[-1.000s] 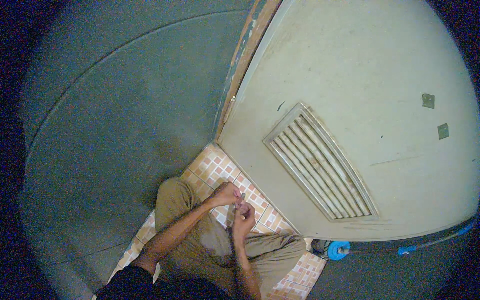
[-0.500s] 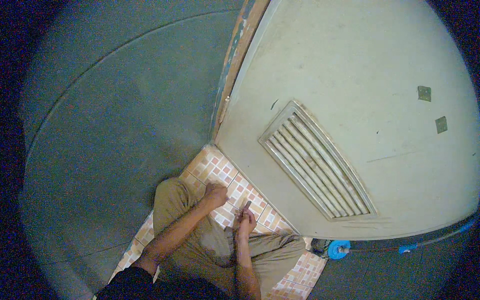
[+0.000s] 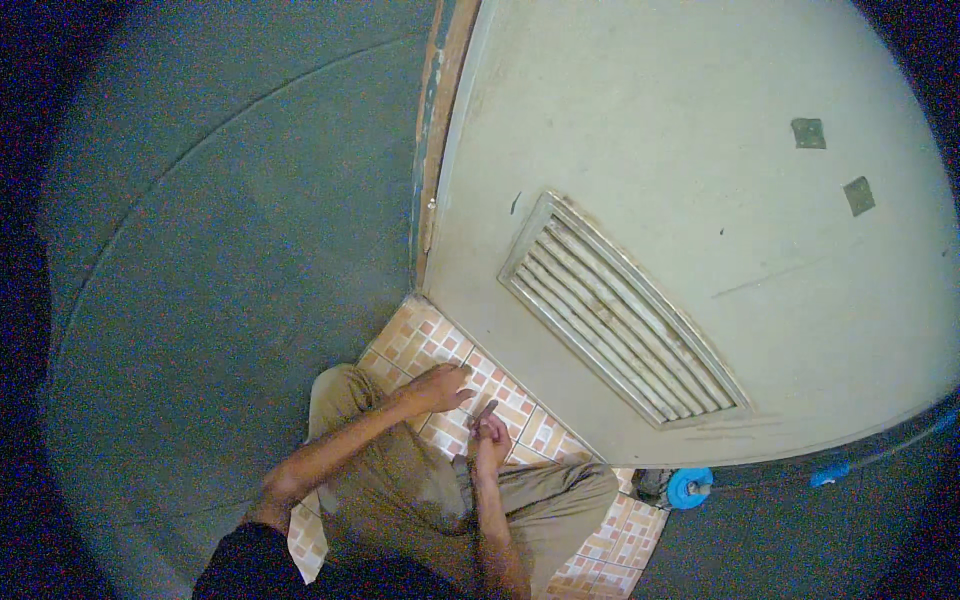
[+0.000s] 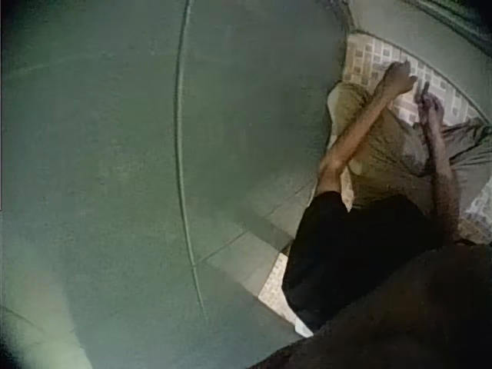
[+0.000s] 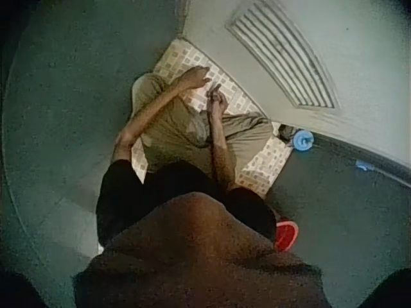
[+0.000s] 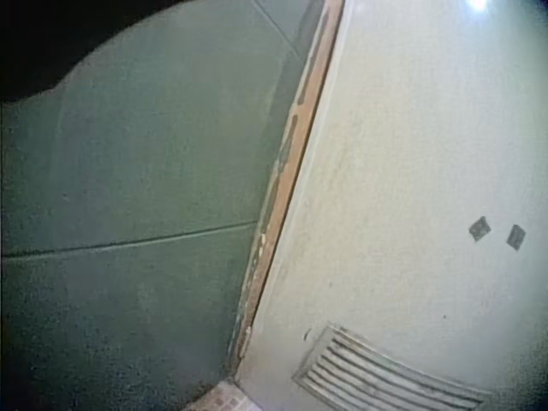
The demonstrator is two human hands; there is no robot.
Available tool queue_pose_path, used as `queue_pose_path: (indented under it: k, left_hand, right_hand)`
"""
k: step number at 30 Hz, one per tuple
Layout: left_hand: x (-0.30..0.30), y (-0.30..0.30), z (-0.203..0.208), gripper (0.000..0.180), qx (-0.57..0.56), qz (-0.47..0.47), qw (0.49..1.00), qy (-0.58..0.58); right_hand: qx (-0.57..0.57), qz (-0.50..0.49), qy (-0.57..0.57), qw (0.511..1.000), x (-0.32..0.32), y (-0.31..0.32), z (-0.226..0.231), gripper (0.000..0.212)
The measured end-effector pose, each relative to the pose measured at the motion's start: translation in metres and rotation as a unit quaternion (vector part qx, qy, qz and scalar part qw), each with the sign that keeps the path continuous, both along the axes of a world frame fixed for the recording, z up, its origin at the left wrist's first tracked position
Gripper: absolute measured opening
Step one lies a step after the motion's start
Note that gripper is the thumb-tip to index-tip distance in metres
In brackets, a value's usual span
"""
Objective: The person uses a small scraper tool to remove material from the edge of a door frame and the adjacent tiled wall while sitting on the floor.
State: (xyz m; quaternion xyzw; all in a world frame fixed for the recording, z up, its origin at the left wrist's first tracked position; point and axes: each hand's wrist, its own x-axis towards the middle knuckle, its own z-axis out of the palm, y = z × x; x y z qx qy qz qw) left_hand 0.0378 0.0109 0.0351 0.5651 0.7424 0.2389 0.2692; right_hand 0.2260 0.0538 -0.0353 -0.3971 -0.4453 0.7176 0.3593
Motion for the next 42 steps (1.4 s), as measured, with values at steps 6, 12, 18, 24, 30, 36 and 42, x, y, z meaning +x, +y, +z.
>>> queue_pose_path:
  k: [6,12,18,24,30,36,42]
  left_hand:
    - [0.033,0.004,-0.057,0.096,0.005,0.166,0.964,-0.208]
    - [0.038,0.009,-0.042,0.083,-0.001,0.134,0.949,-0.286]
    - [0.026,0.007,-0.043,0.056,0.028,0.028,0.967,-0.25]
    - [0.025,0.002,-0.055,0.031,0.101,0.173,0.935,0.293]
    - [0.015,0.003,-0.059,0.029,-0.058,0.051,0.996,0.047]
    - [0.017,-0.014,-0.08,0.03,0.009,0.086,0.994,-0.066]
    - [0.024,-0.022,-0.096,0.032,0.075,0.105,0.96,-0.248]
  right_hand:
    - [0.029,0.061,-0.047,0.997,-0.016,-0.016,0.016,0.015]
    - [0.005,0.071,-0.007,0.997,-0.009,-0.011,0.002,0.015]
    - [0.006,0.015,-0.021,1.0,-0.006,-0.004,-0.003,0.016]
    - [0.096,0.032,-0.042,0.994,-0.021,0.008,0.064,0.03]
    - [-0.09,0.124,0.143,0.978,-0.142,-0.016,0.16,0.024]
    - [-0.36,0.205,0.315,0.854,-0.259,-0.005,0.132,0.009]
    - [-0.351,0.179,0.337,0.855,-0.305,0.029,0.083,0.01]
